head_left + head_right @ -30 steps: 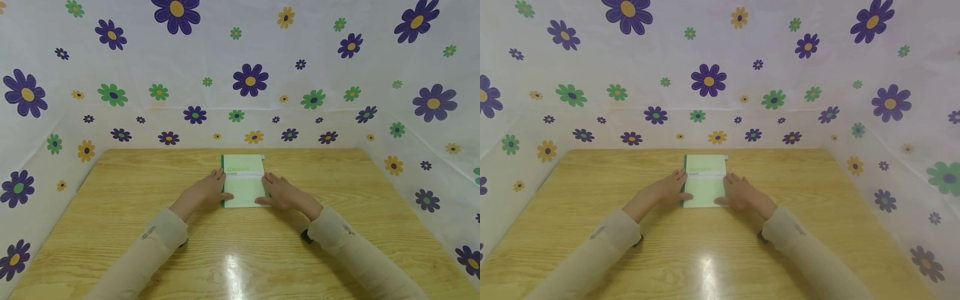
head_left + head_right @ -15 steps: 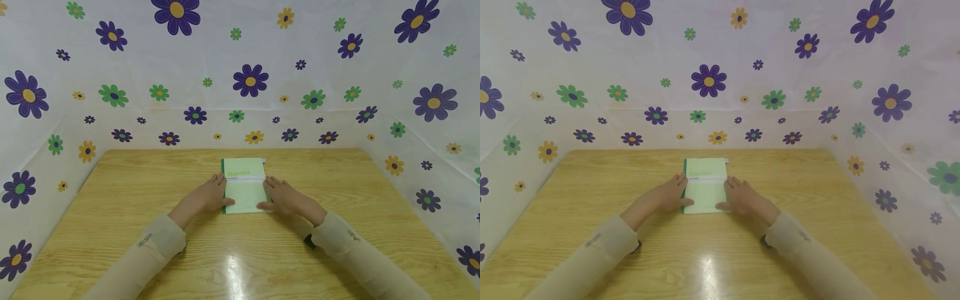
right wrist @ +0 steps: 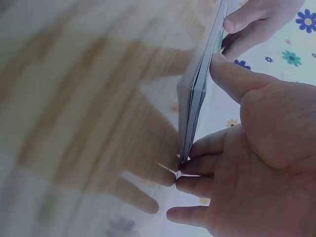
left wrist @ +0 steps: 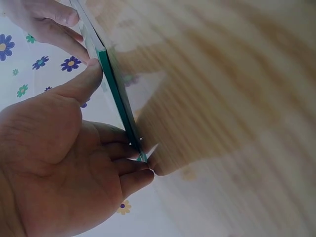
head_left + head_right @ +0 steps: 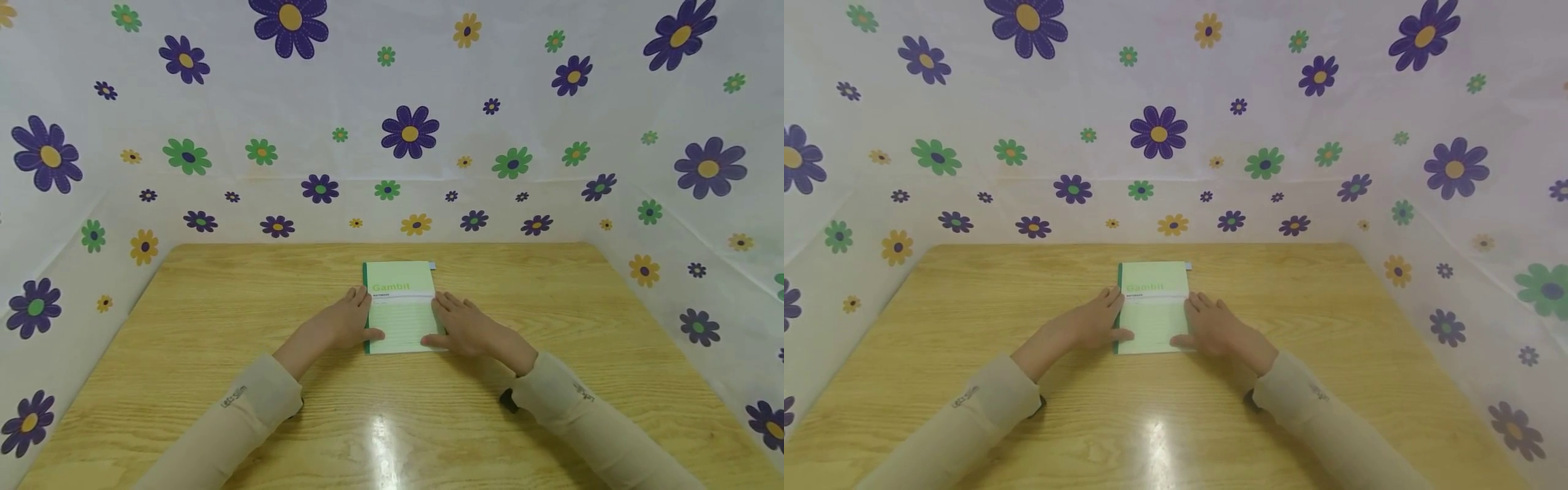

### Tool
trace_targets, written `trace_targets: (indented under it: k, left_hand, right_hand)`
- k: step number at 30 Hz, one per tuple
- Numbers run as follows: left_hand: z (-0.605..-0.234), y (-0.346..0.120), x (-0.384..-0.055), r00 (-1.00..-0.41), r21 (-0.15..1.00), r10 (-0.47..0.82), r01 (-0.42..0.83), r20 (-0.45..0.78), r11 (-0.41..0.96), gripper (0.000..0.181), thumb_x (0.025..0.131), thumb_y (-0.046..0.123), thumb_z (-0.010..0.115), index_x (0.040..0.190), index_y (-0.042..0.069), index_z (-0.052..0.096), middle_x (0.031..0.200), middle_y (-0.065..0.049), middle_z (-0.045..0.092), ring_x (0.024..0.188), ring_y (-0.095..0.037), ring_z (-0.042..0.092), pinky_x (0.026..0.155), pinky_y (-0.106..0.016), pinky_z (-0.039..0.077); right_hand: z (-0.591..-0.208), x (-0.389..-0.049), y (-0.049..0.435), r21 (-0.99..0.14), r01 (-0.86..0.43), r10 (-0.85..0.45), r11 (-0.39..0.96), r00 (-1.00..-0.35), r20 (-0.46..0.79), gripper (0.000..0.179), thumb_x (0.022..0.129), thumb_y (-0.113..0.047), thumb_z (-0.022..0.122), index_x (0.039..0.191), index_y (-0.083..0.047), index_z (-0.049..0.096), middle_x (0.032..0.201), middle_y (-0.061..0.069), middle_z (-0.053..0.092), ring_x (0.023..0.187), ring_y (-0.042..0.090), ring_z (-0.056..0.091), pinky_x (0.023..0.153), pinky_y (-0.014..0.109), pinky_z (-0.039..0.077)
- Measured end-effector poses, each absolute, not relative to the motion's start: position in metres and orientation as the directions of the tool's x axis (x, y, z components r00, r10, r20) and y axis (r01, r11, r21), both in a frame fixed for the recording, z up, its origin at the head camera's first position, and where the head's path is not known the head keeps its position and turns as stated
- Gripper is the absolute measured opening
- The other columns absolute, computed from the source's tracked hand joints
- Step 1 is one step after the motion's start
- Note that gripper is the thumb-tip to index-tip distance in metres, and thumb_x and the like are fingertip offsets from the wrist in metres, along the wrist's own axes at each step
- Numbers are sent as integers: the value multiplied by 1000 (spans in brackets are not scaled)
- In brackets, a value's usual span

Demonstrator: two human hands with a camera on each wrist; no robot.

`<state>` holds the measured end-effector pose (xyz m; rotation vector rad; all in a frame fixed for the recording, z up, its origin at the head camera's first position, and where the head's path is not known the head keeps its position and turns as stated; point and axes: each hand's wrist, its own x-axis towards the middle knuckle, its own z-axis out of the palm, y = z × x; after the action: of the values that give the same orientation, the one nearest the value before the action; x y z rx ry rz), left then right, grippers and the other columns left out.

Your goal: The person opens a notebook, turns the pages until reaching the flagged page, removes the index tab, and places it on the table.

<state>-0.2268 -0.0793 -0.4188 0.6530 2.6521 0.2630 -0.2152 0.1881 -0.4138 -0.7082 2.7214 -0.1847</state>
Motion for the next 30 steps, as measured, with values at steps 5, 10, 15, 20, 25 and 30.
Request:
trace_targets:
  k: [5, 10, 15, 20, 25, 30]
  left_hand:
    - [-419, -80, -226, -814, 276, 479, 402, -329, 873, 94, 104, 54, 54, 161, -9, 14, 169, -26, 5, 157, -42, 4, 126, -49, 18]
    - [-419, -81, -227, -815, 284, 480, 400, -324, 871, 94, 104, 54, 54, 161, -9, 13, 169, -26, 3, 157, -41, 3, 126, -49, 17]
    - [-418, -81, -227, -816, 293, 479, 395, -323, 871, 93, 104, 53, 55, 161, -9, 14, 169, -26, 3, 157, -42, 3, 126, -49, 17]
    - [-416, -81, -226, -816, 304, 479, 389, -325, 870, 93, 104, 52, 55, 161, -9, 14, 169, -26, 2, 157, -41, 3, 126, -49, 17]
    - [-415, -81, -225, -817, 307, 477, 387, -324, 870, 92, 105, 51, 55, 161, -9, 15, 170, -26, 3, 157, -41, 4, 126, -50, 18]
    - [-412, -80, -223, -816, 287, 475, 393, -328, 874, 92, 104, 52, 55, 161, -8, 15, 170, -25, 6, 157, -40, 6, 126, -49, 19]
  right_hand:
    - [-414, -216, 188, -229, -446, -497, 865, -827, -265, 92, 102, -52, 60, 158, 11, 24, 167, 29, 18, 155, 44, 15, 122, 64, 19]
    - [-413, -216, 188, -268, -445, -506, 855, -829, -239, 93, 101, -49, 63, 158, 13, 23, 166, 31, 18, 155, 45, 15, 122, 63, 21]
    - [-412, -215, 188, -288, -446, -508, 848, -838, -200, 97, 99, -48, 67, 156, 16, 20, 165, 33, 18, 154, 46, 19, 122, 60, 23]
    - [-413, -216, 189, -283, -428, -490, 858, -846, -209, 100, 99, -50, 66, 156, 18, 20, 164, 35, 18, 153, 47, 19, 123, 58, 23]
    - [-414, -218, 189, -283, -419, -483, 863, -849, -216, 101, 99, -52, 66, 155, 18, 20, 164, 35, 19, 153, 48, 20, 122, 59, 23]
    - [-416, -217, 189, -299, -407, -478, 863, -850, -221, 100, 99, -51, 66, 155, 18, 21, 163, 36, 20, 152, 48, 21, 122, 60, 24]
